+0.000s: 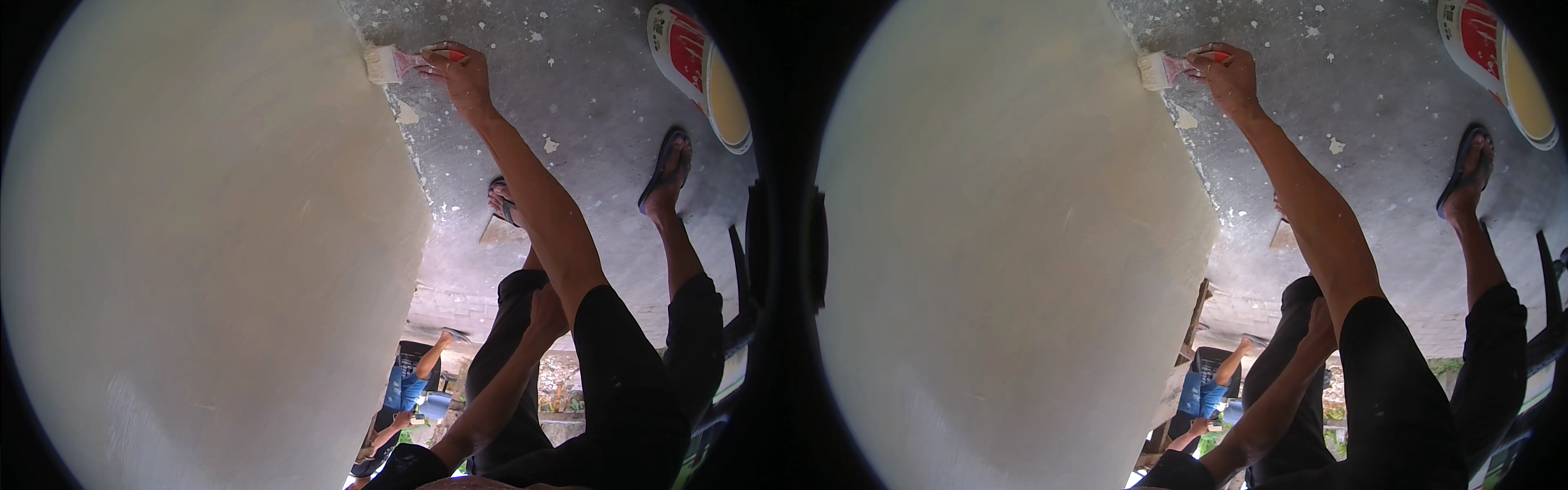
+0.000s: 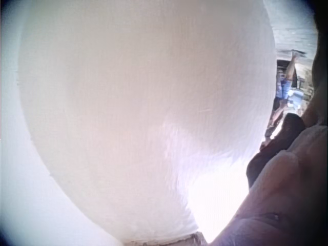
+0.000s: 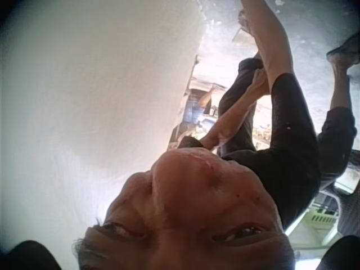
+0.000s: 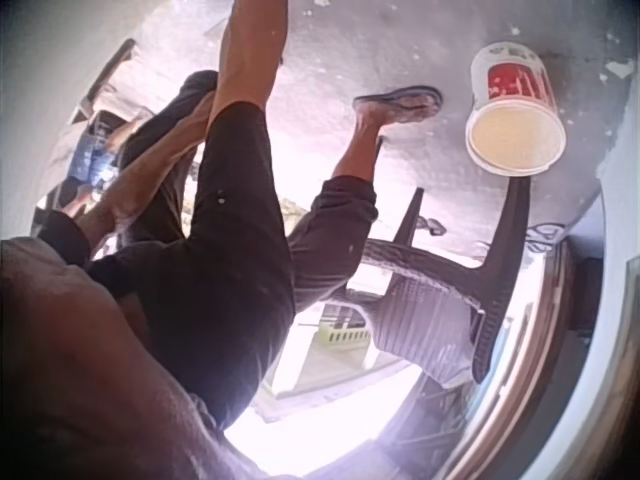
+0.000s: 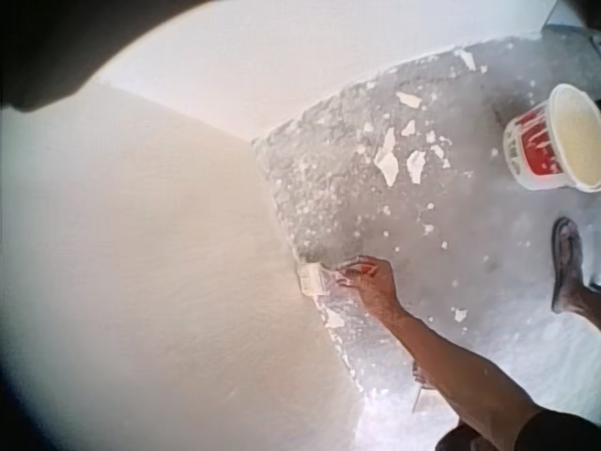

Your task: The person paints the exterior wall of a house using a paintbrush and a bucket of paint, then moves a chair aside.

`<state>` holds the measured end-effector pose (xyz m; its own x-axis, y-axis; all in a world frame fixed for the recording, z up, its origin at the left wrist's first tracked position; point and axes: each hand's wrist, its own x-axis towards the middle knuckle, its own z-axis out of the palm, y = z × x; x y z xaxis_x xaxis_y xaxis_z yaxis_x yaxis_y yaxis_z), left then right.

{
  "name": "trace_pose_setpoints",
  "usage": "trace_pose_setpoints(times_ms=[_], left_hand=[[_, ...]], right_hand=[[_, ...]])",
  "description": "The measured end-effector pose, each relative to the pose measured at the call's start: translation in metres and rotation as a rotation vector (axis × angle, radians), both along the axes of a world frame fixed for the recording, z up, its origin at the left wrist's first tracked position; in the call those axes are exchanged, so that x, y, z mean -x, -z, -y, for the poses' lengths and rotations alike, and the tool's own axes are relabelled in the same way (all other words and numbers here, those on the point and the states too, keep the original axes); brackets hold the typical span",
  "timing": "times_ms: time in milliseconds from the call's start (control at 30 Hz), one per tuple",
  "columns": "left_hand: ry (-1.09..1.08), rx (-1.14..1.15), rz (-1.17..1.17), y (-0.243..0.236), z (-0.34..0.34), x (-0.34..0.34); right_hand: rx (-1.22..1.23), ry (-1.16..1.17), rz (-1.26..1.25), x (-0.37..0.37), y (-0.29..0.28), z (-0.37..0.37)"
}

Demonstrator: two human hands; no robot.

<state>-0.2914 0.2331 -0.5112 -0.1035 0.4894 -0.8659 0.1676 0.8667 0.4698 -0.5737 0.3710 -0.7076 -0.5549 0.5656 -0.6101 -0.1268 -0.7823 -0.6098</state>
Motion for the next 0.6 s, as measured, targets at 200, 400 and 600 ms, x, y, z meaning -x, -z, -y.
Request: trace_pose_setpoints(times_ms=[200,400,600], left_hand=[[0.099,0.028,0.100,0.003,0.000,-0.002],[-0.058,-0.040,-0.075,0.014,0.016,-0.009],[-0.058,-0.067,-0.126,0.009,0.017,-0.002]], right_hand=[[-0.372,-0.058,0.254,0.028,-0.033,0.035],[-0.178,-0.118,-0.110,0.037,-0.165,0.012],[0.180,-0.034,-0.449,0.043,-0.129,-0.009]])
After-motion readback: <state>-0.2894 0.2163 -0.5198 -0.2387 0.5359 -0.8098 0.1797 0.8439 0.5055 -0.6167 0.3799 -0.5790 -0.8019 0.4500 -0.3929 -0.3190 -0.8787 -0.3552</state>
